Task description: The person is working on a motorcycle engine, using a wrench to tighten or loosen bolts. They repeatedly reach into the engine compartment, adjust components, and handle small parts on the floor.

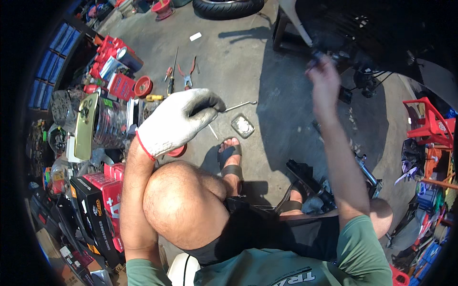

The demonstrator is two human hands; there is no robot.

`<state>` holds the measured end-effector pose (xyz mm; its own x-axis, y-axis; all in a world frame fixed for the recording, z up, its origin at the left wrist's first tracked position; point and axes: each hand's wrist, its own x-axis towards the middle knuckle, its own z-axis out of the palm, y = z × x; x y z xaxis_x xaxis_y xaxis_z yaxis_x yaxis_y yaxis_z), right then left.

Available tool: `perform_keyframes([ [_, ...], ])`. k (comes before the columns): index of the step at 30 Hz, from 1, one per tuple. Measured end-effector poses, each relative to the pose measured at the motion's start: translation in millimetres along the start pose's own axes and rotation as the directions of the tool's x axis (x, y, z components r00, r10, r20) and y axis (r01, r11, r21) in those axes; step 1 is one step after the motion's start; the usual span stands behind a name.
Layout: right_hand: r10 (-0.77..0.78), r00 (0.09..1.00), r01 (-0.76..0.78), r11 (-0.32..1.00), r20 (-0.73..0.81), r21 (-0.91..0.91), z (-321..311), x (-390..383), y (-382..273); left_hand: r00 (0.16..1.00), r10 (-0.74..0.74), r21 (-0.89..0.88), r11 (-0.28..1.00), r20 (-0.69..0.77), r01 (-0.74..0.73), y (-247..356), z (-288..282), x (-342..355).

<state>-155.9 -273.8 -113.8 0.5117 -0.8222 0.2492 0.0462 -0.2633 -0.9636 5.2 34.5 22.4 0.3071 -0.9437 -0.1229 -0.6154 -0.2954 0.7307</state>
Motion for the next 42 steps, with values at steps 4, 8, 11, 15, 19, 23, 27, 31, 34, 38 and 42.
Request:
perform_keyframes([
  [4,0.180,0.963,-0.131,0.963,0.199,-0.237,39,-86,107,0.998,0.049,-0.051,0.997,-0.041,-0.051,-14,4,1],
  [8,0.196,0.883,0.003,0.906,0.427,-0.422,52,-133,149,0.996,0.000,-0.097,0.995,-0.090,-0.009,-9,0,3],
  [11,0.068,0.883,0.167,0.879,0.465,-0.447,54,-154,167,0.993,-0.016,-0.146,0.989,-0.120,-0.002,-15,-1,11],
  [15,0.136,0.801,0.290,0.764,0.583,-0.577,67,-163,162,0.981,-0.129,-0.279,0.956,-0.144,0.085,-41,5,30],
  [19,0.010,0.691,0.506,0.707,0.723,-0.494,83,-167,165,0.929,-0.350,-0.274,0.911,-0.115,0.309,-134,59,42],
  [23,0.078,0.625,0.569,0.636,0.776,-0.522,102,-170,171,0.832,-0.517,-0.630,0.719,-0.203,0.293,-177,131,31],
  [27,0.119,0.612,0.581,0.603,0.782,-0.547,110,-167,182,0.787,-0.598,-0.716,0.615,-0.151,0.330,-192,167,19],
  [31,0.096,0.577,0.607,0.614,0.811,-0.505,112,-162,187,0.772,-0.621,-0.745,0.578,-0.137,0.333,-193,175,18],
  [34,0.092,0.567,0.621,0.606,0.819,-0.497,114,-162,189,0.772,-0.620,-0.747,0.579,-0.142,0.328,-193,173,19],
  [38,0.087,0.569,0.623,0.604,0.818,-0.498,117,-161,189,0.768,-0.622,-0.751,0.579,-0.154,0.318,-193,172,18],
  [42,0.082,0.563,0.627,0.605,0.822,-0.490,119,-159,189,0.760,-0.631,-0.748,0.578,-0.156,0.327,-192,172,17],
])
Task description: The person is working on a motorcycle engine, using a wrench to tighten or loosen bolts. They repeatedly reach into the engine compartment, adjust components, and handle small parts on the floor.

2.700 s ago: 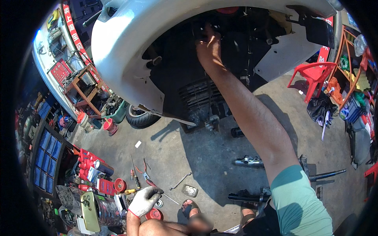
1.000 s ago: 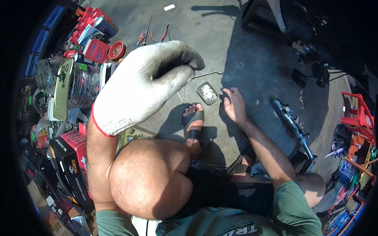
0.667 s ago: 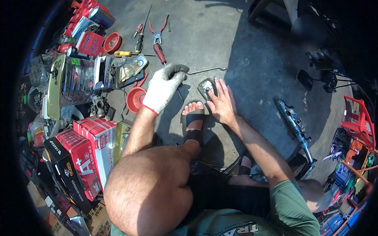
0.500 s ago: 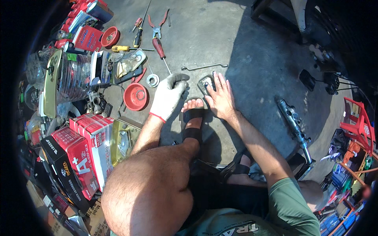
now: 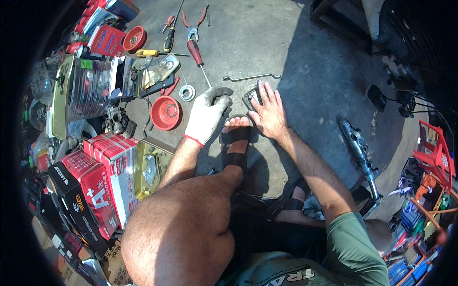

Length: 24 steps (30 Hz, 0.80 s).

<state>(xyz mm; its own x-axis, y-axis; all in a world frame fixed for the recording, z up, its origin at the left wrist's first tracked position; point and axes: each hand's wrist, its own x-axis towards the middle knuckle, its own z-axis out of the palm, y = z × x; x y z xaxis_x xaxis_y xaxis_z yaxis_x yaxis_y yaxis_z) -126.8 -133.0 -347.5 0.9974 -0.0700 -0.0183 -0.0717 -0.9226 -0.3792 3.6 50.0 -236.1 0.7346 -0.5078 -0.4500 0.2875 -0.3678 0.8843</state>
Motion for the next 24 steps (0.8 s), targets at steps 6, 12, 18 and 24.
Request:
perform_keyframes([
  [6,-0.003,1.000,0.003,1.000,-0.008,-0.011,3,2,0,1.000,-0.008,-0.026,1.000,0.009,0.008,-5,-1,1],
  [12,0.125,0.975,-0.075,0.963,-0.184,0.258,4,-3,2,1.000,0.003,-0.053,0.999,0.002,-0.003,-8,-1,2],
  [18,0.479,0.876,-0.265,0.574,-0.055,0.775,-4,-6,5,1.000,0.015,-0.018,1.000,-0.003,-0.015,-6,2,2],
  [24,0.580,0.771,-0.370,0.071,0.264,0.926,-31,-3,1,0.999,0.029,0.029,0.999,0.019,-0.029,-10,0,4],
])
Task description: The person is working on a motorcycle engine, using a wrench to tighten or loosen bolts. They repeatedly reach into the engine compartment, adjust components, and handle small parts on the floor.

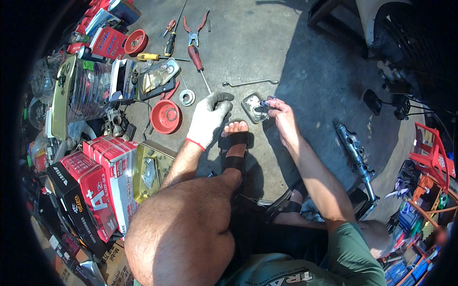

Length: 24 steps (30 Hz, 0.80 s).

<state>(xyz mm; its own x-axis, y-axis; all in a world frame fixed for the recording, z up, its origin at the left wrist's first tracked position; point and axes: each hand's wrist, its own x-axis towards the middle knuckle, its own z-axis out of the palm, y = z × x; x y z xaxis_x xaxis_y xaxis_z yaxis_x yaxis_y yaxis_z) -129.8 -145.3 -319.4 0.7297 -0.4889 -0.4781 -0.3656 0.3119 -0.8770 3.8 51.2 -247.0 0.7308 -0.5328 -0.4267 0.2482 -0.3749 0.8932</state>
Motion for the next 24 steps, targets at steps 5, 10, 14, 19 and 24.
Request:
perform_keyframes([
  [5,0.013,1.000,-0.013,1.000,0.011,0.007,-2,4,1,1.000,-0.025,0.008,1.000,0.014,0.025,3,0,0],
  [10,0.078,0.993,-0.092,0.982,0.091,0.164,-4,-1,2,0.999,-0.033,-0.018,0.999,0.012,0.033,-1,0,0],
  [14,-0.023,0.999,0.020,0.997,0.042,0.073,-5,2,11,1.000,-0.013,-0.002,1.000,0.011,0.013,-2,1,1],
  [19,-0.350,0.937,0.305,0.800,0.011,-0.516,-4,6,7,0.999,-0.040,-0.016,0.999,0.012,0.040,1,2,0],
  [24,-0.360,0.931,0.288,0.619,0.062,-0.731,-5,4,4,1.000,-0.024,-0.025,0.999,0.016,0.024,0,2,0],
])
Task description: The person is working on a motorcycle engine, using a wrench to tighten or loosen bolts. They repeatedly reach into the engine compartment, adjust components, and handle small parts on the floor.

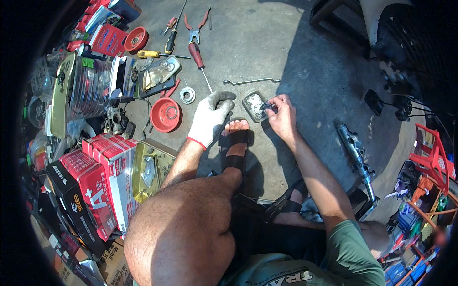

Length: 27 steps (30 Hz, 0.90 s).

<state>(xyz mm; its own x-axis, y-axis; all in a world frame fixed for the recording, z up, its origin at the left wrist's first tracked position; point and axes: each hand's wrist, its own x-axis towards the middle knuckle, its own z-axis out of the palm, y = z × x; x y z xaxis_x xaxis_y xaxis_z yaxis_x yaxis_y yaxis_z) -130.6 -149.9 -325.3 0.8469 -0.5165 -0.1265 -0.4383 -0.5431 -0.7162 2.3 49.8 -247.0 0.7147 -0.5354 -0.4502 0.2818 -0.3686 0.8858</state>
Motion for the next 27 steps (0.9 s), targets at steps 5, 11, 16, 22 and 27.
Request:
perform_keyframes([
  [5,-0.041,0.998,0.048,0.990,0.054,-0.131,0,-2,4,1.000,-0.014,-0.026,1.000,0.016,0.014,-5,-1,1],
  [11,-0.118,0.988,0.137,0.968,0.099,-0.209,-9,-3,-2,1.000,0.003,-0.048,0.999,0.012,-0.002,-13,0,6],
  [16,-0.151,0.985,0.164,0.965,0.081,-0.207,-10,-1,-4,1.000,0.023,-0.006,1.000,0.021,-0.023,-11,0,6],
  [22,-0.256,0.962,0.271,0.939,0.095,-0.213,-8,1,-8,1.000,0.018,-0.002,1.000,0.013,-0.018,-9,1,6],
  [27,-0.401,0.876,0.478,0.798,0.268,-0.368,5,-2,-10,1.000,0.015,-0.059,0.998,-0.002,-0.015,-16,3,8],
])
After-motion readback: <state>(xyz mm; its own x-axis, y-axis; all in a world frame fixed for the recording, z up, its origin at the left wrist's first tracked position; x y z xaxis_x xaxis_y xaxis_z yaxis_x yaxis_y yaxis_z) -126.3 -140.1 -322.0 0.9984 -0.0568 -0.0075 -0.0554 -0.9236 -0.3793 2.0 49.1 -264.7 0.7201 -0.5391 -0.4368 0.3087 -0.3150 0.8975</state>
